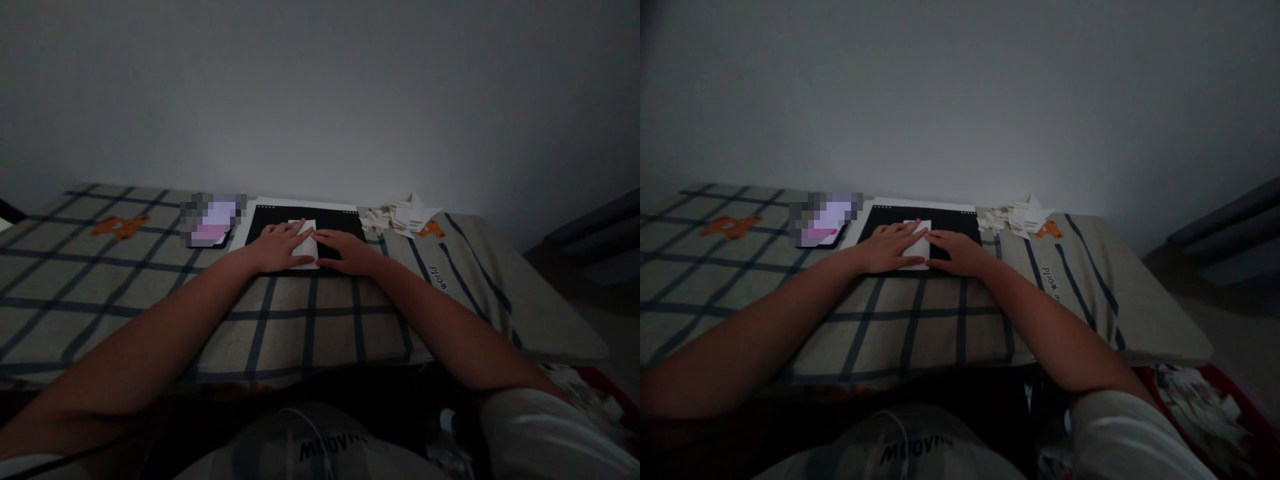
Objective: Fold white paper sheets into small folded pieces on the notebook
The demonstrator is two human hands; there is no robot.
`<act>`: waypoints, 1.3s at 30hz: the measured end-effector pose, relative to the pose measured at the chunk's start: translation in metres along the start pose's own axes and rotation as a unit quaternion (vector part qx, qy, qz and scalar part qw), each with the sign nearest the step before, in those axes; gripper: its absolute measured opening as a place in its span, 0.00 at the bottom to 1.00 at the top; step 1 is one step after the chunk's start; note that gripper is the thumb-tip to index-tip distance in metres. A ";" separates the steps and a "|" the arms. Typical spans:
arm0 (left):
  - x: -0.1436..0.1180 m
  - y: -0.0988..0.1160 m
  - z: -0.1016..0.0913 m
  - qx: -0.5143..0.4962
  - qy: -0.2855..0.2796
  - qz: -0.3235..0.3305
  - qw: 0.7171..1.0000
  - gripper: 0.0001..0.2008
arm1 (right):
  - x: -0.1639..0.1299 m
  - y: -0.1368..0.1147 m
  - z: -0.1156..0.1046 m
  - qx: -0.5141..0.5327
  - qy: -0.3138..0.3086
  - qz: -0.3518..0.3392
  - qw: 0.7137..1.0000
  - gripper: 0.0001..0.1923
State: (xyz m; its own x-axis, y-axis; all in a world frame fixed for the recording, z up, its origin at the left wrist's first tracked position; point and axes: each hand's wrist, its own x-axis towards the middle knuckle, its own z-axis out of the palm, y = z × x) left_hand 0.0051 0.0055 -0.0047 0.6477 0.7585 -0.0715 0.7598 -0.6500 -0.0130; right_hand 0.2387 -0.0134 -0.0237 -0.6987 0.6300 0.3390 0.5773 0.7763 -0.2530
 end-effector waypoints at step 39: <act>-0.002 0.005 0.005 0.004 0.045 -0.010 0.999 0.38 | -0.002 0.007 0.000 0.034 0.040 -0.008 0.999 0.16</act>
State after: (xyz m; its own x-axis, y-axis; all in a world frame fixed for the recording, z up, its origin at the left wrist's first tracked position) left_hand 0.0073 0.0010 -0.0094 0.6346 0.7726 0.0196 0.7728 -0.6343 -0.0222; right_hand 0.2445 -0.0090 -0.0260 -0.6696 0.6168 0.4138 0.5345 0.7870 -0.3081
